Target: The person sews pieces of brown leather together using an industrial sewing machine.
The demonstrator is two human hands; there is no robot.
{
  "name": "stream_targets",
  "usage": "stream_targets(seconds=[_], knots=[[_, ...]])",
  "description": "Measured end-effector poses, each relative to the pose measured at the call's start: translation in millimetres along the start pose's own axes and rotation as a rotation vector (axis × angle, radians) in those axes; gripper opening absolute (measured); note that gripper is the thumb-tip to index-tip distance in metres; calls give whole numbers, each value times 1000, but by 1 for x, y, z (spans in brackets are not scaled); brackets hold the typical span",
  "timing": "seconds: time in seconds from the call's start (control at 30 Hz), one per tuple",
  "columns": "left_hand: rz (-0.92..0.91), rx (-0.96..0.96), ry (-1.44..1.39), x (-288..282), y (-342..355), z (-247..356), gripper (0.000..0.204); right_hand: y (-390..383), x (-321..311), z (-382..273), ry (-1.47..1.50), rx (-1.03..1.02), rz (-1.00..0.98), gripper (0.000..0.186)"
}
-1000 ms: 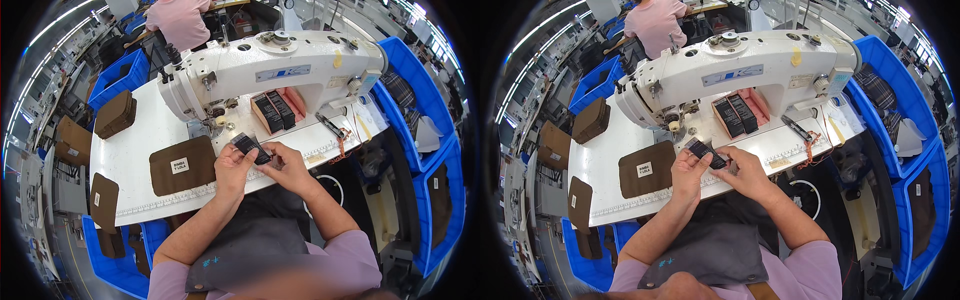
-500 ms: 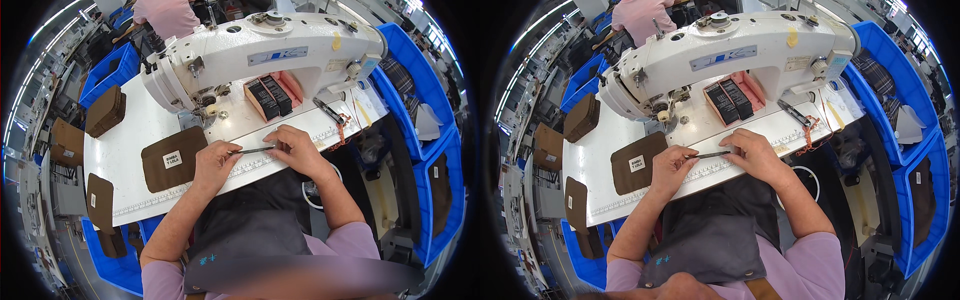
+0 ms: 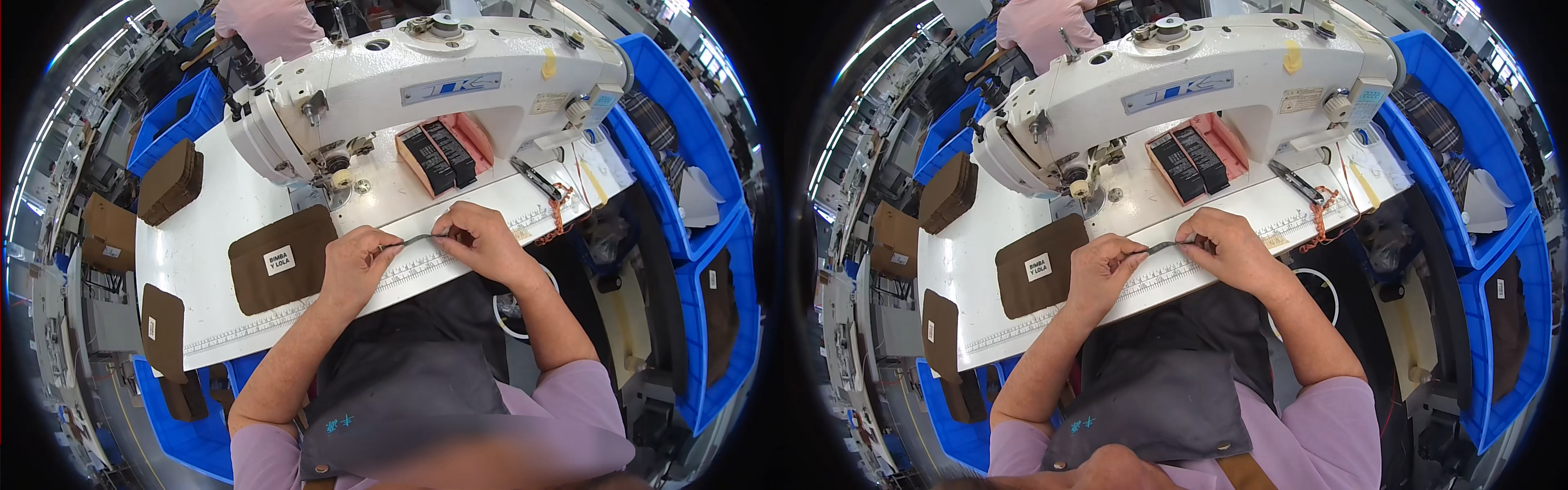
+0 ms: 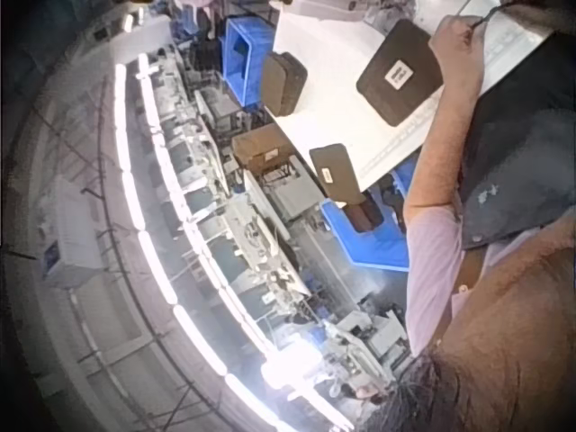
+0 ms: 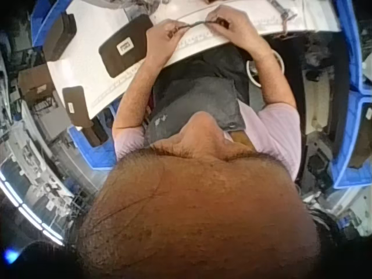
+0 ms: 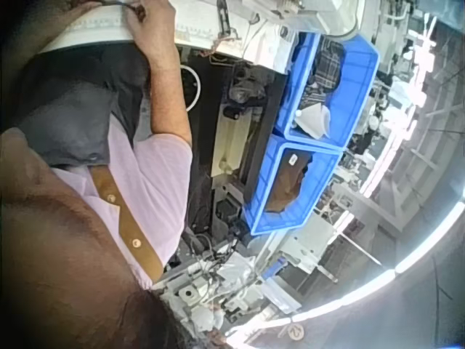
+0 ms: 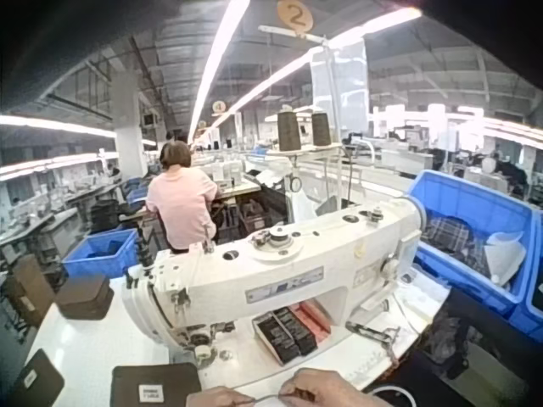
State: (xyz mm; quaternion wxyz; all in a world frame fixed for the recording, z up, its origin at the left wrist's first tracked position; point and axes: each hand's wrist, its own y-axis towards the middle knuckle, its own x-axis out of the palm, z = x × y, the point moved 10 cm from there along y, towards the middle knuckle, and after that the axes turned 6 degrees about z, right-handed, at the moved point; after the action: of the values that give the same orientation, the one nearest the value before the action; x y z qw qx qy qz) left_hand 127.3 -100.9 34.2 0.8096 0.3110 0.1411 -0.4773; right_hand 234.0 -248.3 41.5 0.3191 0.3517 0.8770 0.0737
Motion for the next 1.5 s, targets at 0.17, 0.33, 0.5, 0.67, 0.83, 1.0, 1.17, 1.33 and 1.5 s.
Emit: stream_targets(seconds=[0.17,0.33,0.5,0.67,0.83,1.0,1.17,1.33,1.5], knots=[[2,-11,9,-9,-4,-2,12,0,4,-7,54,-5,-25,15],[107,246,240,-26,-14,45,15,0,24,-22,79,-20,-119,18],[64,193,196,-40,-29,27,13,9,56,-37,164,-75,-191,20],[43,-295,-80,-83,-22,-39,11,25,76,-46,47,-110,-195,26],[-25,-506,-148,-101,0,-91,12,23,102,-75,-274,-519,-160,35],[-73,-488,118,-96,18,-104,14,19,112,-79,-345,-618,-154,30],[-47,-479,78,-99,17,-111,14,21,115,-78,-341,-623,-164,33],[-79,-521,44,-97,14,-116,14,22,114,-78,-346,-621,-167,30],[-52,-467,6,-95,15,-119,15,23,115,-77,-347,-593,-191,30]])
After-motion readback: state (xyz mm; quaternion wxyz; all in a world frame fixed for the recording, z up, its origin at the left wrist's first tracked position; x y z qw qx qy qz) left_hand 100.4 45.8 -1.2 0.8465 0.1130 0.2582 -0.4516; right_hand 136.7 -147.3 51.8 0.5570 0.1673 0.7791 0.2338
